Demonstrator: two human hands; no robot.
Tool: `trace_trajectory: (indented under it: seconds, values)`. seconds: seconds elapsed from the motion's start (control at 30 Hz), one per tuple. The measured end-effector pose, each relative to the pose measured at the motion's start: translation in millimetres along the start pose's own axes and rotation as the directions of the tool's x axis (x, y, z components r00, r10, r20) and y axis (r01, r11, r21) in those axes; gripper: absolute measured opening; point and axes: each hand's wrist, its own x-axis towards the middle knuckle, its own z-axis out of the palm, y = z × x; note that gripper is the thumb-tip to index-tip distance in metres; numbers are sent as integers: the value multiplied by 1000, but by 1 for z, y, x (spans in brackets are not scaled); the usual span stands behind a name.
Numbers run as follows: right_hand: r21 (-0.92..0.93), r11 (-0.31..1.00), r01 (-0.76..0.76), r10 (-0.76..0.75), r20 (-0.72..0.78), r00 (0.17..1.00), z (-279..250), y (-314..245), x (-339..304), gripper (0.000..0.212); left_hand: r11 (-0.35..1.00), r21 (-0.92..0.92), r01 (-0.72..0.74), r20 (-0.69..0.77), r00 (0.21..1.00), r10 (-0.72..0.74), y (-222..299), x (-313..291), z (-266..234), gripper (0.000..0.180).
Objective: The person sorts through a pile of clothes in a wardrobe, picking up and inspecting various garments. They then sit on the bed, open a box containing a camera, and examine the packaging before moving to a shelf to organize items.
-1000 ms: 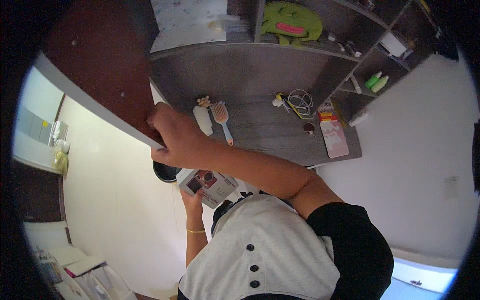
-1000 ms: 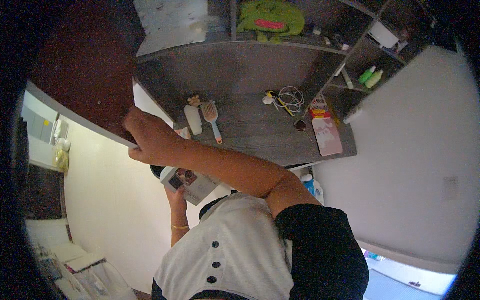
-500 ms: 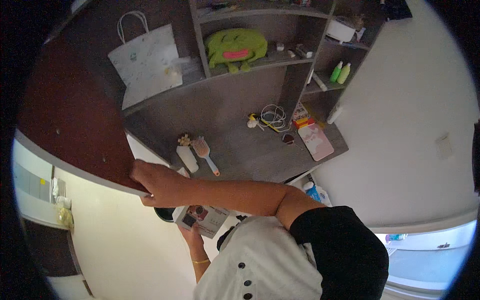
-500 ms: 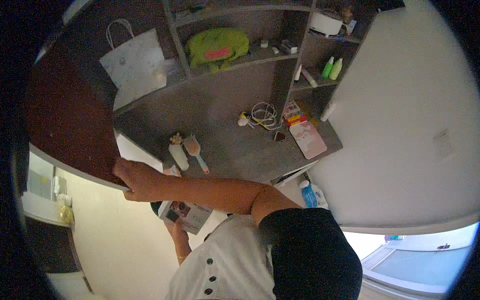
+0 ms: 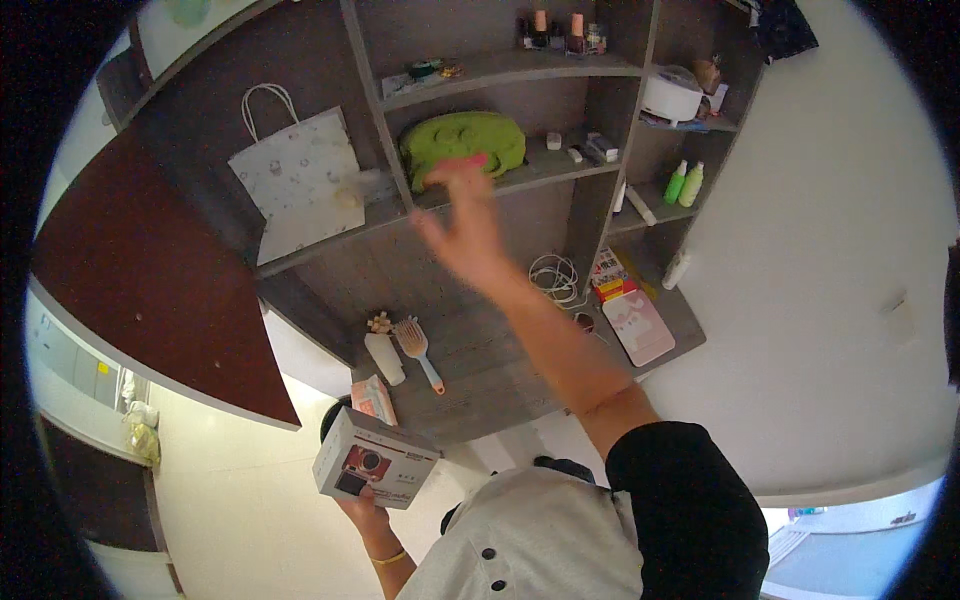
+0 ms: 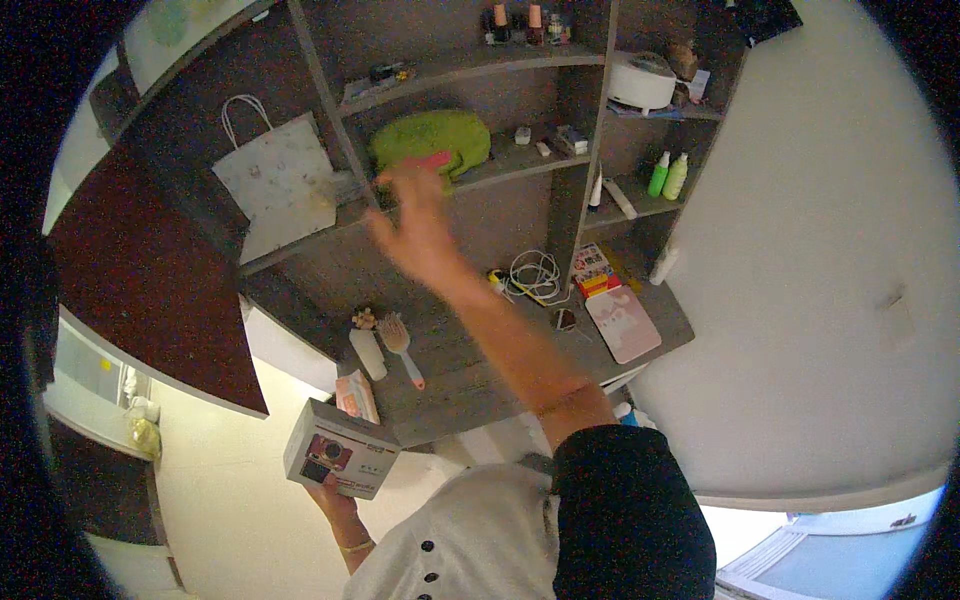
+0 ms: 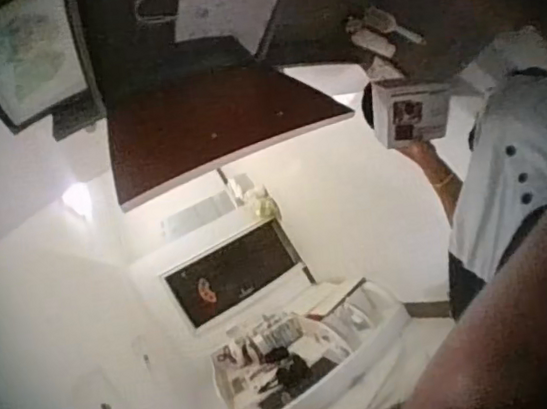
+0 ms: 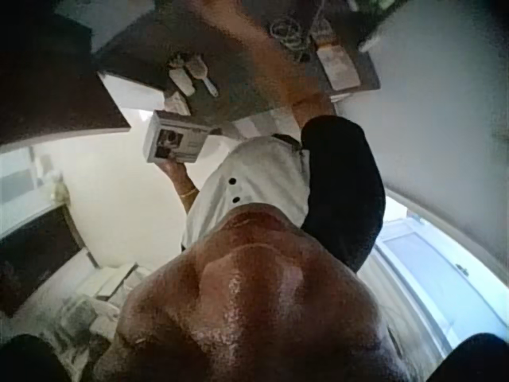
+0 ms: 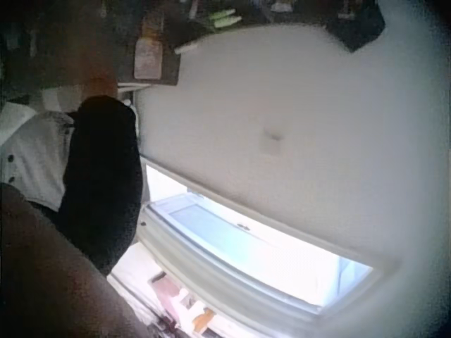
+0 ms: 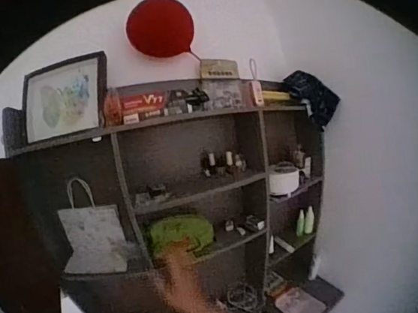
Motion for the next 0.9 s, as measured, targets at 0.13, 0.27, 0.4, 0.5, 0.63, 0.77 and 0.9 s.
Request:
trace_trajectory:
  seconds: [0.13, 0.27, 0.4, 0.5, 0.63, 0.77, 0.9]
  values:
    - [-421, 905, -53, -1, -126, 992, -21, 65, 56, 66, 999, 15, 43, 0, 999, -43, 1, -5, 10, 87]
    - [-593, 805, -27, 133, 136, 982, -23, 104, 78, 73, 996, -36, 84, 45, 996, -82, -10, -11, 19, 87]
    - [-482, 876, -4, 181, 320, 930, -27, 110, 67, 55, 993, -3, 118, -37, 992, -118, -19, -16, 24, 93]
    - [-368, 927, 71, 1, 190, 982, -20, 122, 42, 38, 989, -13, 149, -25, 988, -149, -16, -15, 29, 95]
    - [-277, 956, 95, -22, 257, 966, -28, 114, 27, 36, 982, -12, 188, -26, 982, -189, -17, -14, 30, 95]
    - [-241, 961, 140, -95, 187, 978, -27, 118, 23, 34, 982, 45, 184, -45, 982, -182, -21, -10, 35, 91]
    - [-192, 979, 67, -21, 233, 972, -29, 117, 28, 30, 987, 22, 161, -18, 987, -160, -16, -8, 44, 91]
